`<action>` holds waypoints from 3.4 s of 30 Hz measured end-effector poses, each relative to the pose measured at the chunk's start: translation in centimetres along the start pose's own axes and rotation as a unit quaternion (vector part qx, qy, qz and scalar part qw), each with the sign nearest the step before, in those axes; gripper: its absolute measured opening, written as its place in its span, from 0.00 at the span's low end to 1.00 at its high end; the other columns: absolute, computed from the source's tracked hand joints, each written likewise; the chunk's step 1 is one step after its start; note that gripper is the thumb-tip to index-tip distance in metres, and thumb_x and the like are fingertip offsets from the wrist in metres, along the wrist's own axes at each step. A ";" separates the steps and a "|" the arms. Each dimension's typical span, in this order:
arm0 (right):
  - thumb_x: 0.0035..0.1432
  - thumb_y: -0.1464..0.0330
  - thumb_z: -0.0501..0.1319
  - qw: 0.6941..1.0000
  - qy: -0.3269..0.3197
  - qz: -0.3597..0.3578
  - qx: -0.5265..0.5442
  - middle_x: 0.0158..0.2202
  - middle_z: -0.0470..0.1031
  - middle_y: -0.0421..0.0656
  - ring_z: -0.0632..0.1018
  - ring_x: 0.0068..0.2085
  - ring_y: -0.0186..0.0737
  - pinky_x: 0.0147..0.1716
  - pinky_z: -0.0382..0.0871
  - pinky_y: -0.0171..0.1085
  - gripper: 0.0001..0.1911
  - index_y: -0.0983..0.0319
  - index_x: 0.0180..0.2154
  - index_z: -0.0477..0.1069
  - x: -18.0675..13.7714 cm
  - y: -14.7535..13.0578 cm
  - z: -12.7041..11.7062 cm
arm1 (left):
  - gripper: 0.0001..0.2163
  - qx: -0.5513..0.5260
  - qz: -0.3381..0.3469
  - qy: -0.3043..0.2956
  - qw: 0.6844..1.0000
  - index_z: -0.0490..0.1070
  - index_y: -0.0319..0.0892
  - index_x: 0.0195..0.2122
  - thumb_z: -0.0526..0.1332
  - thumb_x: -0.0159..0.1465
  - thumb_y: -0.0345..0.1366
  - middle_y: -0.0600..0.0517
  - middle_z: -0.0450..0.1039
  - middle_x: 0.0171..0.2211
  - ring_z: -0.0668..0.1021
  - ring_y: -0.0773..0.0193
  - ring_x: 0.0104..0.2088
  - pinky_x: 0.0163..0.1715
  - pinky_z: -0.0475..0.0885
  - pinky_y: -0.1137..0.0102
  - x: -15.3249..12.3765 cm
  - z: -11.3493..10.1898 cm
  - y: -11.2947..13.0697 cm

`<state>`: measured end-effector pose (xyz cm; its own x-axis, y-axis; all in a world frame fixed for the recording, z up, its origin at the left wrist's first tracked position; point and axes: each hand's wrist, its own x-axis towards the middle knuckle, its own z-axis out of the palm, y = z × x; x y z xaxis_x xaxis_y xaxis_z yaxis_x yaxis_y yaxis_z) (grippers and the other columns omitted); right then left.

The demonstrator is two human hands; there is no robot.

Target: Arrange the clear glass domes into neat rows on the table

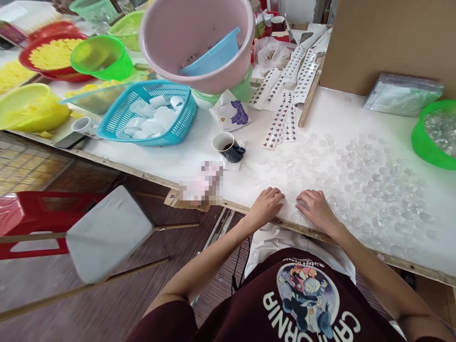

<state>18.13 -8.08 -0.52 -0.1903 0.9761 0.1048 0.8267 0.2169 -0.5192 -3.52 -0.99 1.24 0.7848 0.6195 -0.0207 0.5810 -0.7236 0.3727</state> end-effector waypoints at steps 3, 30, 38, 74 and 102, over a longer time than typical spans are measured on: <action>0.67 0.71 0.59 1.000 0.025 0.006 -0.004 0.44 0.79 0.46 0.77 0.45 0.46 0.46 0.61 0.45 0.04 0.59 0.41 0.72 1.0 0.5 0.1 | 0.09 -0.025 0.000 0.017 1.000 0.71 0.42 0.49 0.62 0.69 0.31 0.45 0.74 0.48 0.75 0.52 0.49 0.50 0.73 0.58 -0.6 -0.1 -0.1; 0.63 0.70 0.61 0.999 -0.006 0.027 0.047 0.43 0.80 0.42 0.79 0.39 0.42 0.45 0.63 0.44 0.06 0.58 0.43 0.71 -0.3 0.4 -0.7 | 0.07 -0.016 0.001 0.029 0.999 0.73 0.43 0.47 0.58 0.70 0.29 0.45 0.76 0.44 0.75 0.51 0.48 0.48 0.72 0.57 1.8 0.8 0.9; 0.63 0.74 0.59 0.998 0.051 0.033 0.001 0.43 0.78 0.46 0.77 0.47 0.48 0.47 0.63 0.46 0.06 0.58 0.40 0.70 0.7 1.3 -0.5 | 0.05 0.029 0.021 0.033 0.999 0.72 0.42 0.46 0.61 0.70 0.33 0.44 0.74 0.47 0.74 0.52 0.48 0.47 0.71 0.59 3.1 1.1 1.4; 0.66 0.71 0.59 0.995 0.045 0.080 -0.028 0.44 0.78 0.47 0.76 0.47 0.49 0.46 0.60 0.46 0.04 0.59 0.42 0.72 -1.1 1.3 -0.8 | 0.08 -0.148 -0.013 -0.010 0.989 0.75 0.40 0.44 0.58 0.68 0.27 0.47 0.77 0.41 0.80 0.58 0.42 0.45 0.75 0.65 7.0 0.5 0.2; 0.68 0.68 0.56 0.991 0.039 0.125 -0.019 0.36 0.79 0.42 0.76 0.37 0.41 0.45 0.56 0.44 0.09 0.59 0.33 0.71 -3.6 2.2 -3.1 | 0.05 0.042 0.105 -0.026 0.993 0.72 0.39 0.40 0.57 0.73 0.30 0.45 0.76 0.41 0.75 0.54 0.43 0.44 0.69 0.61 3.2 2.6 4.7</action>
<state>22.24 -11.09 0.56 0.0633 0.9971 0.0420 0.8625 -0.0335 -0.5049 2.29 -3.20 0.55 0.8994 0.4372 0.0011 0.4174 -0.8593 0.2956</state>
